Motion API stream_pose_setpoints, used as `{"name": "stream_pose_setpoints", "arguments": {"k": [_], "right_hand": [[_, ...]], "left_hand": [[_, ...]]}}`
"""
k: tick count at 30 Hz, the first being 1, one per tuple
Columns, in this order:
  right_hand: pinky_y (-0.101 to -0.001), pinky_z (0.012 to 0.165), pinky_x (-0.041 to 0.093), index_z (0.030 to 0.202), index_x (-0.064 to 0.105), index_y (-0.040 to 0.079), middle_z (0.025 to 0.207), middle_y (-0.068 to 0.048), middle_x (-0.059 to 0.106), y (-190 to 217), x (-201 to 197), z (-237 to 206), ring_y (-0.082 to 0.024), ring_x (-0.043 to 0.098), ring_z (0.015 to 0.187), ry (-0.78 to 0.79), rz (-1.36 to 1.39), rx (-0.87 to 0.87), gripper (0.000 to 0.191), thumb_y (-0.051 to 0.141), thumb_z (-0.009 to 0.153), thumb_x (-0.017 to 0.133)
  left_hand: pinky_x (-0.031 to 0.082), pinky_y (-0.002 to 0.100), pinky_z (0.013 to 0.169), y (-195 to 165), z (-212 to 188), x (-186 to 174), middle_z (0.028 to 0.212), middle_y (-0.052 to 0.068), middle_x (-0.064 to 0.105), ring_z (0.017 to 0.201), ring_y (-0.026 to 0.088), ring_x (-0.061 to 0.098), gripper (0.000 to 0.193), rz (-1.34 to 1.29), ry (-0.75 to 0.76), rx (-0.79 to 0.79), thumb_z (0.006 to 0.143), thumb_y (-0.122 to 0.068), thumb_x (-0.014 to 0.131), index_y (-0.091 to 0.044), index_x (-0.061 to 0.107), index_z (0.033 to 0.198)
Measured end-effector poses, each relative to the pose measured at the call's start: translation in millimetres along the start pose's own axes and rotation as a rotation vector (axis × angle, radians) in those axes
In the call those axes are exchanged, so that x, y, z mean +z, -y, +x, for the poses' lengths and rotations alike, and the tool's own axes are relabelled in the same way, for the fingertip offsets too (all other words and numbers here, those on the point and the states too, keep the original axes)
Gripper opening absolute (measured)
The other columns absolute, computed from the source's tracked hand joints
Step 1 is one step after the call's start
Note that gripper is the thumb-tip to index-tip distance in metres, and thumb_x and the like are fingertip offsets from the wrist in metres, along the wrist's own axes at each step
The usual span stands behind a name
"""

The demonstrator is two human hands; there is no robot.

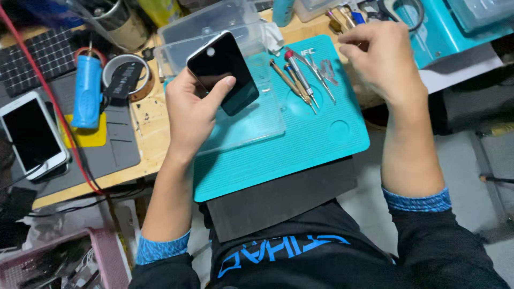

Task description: The person repairs a smartphone at a workbench. They handle the opened phone body and screen, pick up small internal components, and use a screwdriver to unscrew and work on the phone's internal parts, repositioning the chassis repeatedly on the mat.

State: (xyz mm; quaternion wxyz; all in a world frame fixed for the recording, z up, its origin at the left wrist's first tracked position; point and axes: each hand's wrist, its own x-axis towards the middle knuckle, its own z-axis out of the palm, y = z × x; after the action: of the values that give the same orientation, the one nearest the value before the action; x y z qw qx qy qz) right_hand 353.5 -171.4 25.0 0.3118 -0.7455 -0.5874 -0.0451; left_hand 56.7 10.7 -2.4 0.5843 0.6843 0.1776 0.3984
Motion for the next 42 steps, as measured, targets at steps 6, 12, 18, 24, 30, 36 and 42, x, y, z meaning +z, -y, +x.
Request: {"name": "stream_pose_setpoints", "arguments": {"k": [6,12,18,24,30,36,42], "right_hand": [[-0.0411,0.074,0.054,0.122,0.074,0.002,0.093,-0.021,0.071,-9.4,17.4,-5.3,-0.032,0.069,0.082,0.23,0.011,0.132,0.045,0.019,0.083,0.088],[-0.0404,0.081,0.054,0.111,0.074,0.0,0.099,-0.018,0.073,-3.7,12.9,8.5,-0.03,0.07,0.092,0.393,0.052,0.126,0.039,0.019,0.079,0.087],[-0.0405,0.082,0.056,0.113,0.074,-0.001,0.097,-0.019,0.075,-2.8,8.0,17.5,-0.029,0.072,0.09,0.465,0.03,0.141,0.041,0.018,0.078,0.085],[-0.0389,0.083,0.058,0.115,0.076,-0.001,0.098,-0.021,0.076,-0.5,11.8,13.9,-0.029,0.075,0.089,0.408,-0.022,0.152,0.039,0.015,0.08,0.081],[-0.0403,0.082,0.059,0.12,0.074,0.001,0.092,-0.021,0.074,0.5,17.0,7.1,-0.033,0.074,0.084,0.258,-0.075,0.162,0.038,0.013,0.084,0.074],[-0.0464,0.086,0.057,0.102,0.083,0.006,0.085,-0.025,0.07,0.2,23.7,4.1,-0.043,0.07,0.081,0.158,-0.316,0.134,0.019,0.011,0.089,0.069],[-0.036,0.079,0.058,0.103,0.079,0.0,0.093,-0.019,0.074,20.6,7.3,8.8,-0.027,0.074,0.08,0.051,-0.064,0.038,0.02,0.015,0.091,0.075]], "left_hand": [[0.056,0.025,0.082,-9.0,1.4,15.4,0.097,0.006,0.077,0.088,0.007,0.069,0.014,0.12,0.037,-0.007,0.095,-0.003,0.079,0.001,0.072,0.107],[0.054,0.024,0.081,-13.4,-8.9,18.5,0.094,0.002,0.075,0.087,0.005,0.066,0.016,0.068,0.025,-0.025,0.093,-0.002,0.078,0.001,0.069,0.106],[0.047,0.02,0.072,-10.8,-25.7,16.0,0.092,0.0,0.072,0.082,0.002,0.06,0.026,0.071,-0.07,-0.067,0.091,-0.001,0.078,0.0,0.066,0.114],[0.054,0.019,0.079,-5.9,-34.7,12.7,0.101,0.0,0.07,0.09,0.002,0.065,0.024,-0.151,-0.116,-0.064,0.098,-0.001,0.076,-0.002,0.064,0.119],[0.053,0.023,0.088,-19.6,-39.4,0.8,0.11,0.001,0.068,0.098,0.006,0.065,0.033,-0.04,-0.187,0.04,0.095,0.003,0.075,-0.001,0.062,0.126],[0.055,0.03,0.094,-41.4,-40.3,-11.4,0.113,0.009,0.07,0.103,0.018,0.07,0.041,0.421,-0.183,0.184,0.092,0.006,0.075,-0.004,0.065,0.13],[0.053,0.036,0.094,-52.3,-39.3,-4.2,0.115,0.015,0.065,0.107,0.029,0.067,0.041,0.538,-0.191,0.186,0.091,0.005,0.068,-0.002,0.06,0.13]]}}
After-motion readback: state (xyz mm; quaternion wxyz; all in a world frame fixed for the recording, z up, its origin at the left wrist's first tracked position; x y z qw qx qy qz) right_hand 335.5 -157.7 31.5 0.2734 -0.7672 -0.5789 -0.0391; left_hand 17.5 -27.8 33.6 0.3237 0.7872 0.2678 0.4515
